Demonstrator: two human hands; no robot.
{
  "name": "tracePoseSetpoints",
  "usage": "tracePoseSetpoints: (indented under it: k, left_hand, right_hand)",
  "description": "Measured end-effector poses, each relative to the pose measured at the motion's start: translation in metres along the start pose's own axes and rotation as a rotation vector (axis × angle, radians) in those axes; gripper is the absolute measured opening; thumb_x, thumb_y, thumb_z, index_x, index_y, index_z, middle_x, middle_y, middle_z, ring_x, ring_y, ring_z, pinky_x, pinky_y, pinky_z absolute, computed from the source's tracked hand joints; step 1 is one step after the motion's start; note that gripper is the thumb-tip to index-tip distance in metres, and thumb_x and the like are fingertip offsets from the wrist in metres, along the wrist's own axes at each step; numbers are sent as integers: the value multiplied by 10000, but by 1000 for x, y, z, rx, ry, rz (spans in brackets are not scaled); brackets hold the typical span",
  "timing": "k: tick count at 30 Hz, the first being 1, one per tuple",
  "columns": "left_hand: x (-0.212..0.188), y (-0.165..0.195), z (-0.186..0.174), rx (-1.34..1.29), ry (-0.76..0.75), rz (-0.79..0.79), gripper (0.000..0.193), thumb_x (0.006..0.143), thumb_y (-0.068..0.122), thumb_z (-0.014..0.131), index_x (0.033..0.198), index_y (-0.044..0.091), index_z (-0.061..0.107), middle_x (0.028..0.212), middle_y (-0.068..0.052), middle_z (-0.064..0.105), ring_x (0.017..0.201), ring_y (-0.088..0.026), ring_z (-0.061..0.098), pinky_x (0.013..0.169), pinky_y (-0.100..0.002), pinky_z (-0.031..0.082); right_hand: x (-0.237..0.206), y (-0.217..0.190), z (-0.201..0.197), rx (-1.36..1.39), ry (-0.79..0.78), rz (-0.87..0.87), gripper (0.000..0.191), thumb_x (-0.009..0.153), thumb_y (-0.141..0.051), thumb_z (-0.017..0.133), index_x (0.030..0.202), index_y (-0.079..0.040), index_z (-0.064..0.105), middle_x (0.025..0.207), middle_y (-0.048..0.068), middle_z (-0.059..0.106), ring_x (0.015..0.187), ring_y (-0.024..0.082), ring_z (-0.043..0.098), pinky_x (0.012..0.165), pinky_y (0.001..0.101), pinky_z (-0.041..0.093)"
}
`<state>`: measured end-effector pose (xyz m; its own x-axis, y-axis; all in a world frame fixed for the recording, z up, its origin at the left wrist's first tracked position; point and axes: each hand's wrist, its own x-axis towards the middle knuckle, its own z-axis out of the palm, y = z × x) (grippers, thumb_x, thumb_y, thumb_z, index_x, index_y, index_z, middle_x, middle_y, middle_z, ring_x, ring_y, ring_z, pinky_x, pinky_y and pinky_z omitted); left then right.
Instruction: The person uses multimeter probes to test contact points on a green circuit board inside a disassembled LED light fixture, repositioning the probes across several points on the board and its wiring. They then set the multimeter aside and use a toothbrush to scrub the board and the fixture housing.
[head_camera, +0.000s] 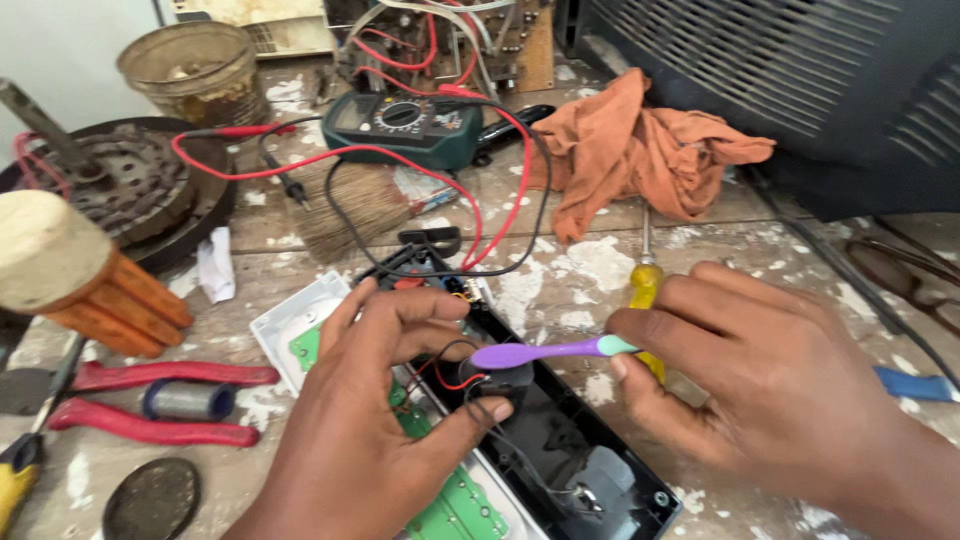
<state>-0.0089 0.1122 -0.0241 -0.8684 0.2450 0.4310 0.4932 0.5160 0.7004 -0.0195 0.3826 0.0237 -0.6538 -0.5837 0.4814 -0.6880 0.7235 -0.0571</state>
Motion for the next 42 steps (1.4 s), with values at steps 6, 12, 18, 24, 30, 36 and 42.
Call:
tracePoseSetpoints:
  k: [6,12,18,24,30,36,42]
  left_hand:
    - [-2,1,-4,-97,5,-33,618,774,252,854,1249,67,506,1020,-42,756,1040,-197,758,1186,-459,214]
    - [-2,-10,-5,-60,-50,-12,534,768,246,865,1132,101,502,879,22,772,974,-140,771,1236,-567,-76]
    - [-4,-15,-7,4,22,157,595,762,230,863,1174,77,463,876,21,760,1208,-243,675,1154,-630,-105]
    - [-5,-15,-8,-41,-28,71,610,759,259,861,1188,84,464,923,9,752,1002,-176,750,1189,-634,-111]
    - [-6,-15,-9,-60,-46,53,602,772,278,859,1186,88,464,861,12,752,1013,-199,744,1184,-632,-118]
    - [-8,-11,-14,-82,-58,0,614,755,269,851,1207,89,477,834,15,746,945,-182,748,1181,-618,-106]
    - [-10,-13,-14,-63,-43,66,605,774,256,846,1216,72,476,812,33,758,1016,-192,720,1196,-615,-69]
  right_hand:
    - [0,-3,-4,-149,-31,35,182,772,-259,757,876,-110,754,746,15,613,663,216,606,596,387,493]
    - [-1,-3,8,-67,-48,-18,263,800,-271,737,996,-97,756,812,26,616,724,210,620,638,374,504]
    - [6,14,1,-45,-115,3,276,865,-246,693,1111,-140,759,858,-13,617,801,184,567,749,393,385]
    - [5,6,14,1,-126,-12,317,851,-279,716,1125,-129,765,847,8,591,828,180,567,771,364,381]
    - [13,15,10,-9,-116,-17,313,856,-287,684,1112,-126,763,879,5,604,872,172,558,812,375,354]
    - [19,6,9,28,-65,-62,299,855,-294,671,1083,-121,760,863,3,599,854,178,545,852,380,326]
    - [25,10,12,15,-51,-77,267,882,-281,678,1081,-122,755,886,9,589,875,187,525,842,385,316]
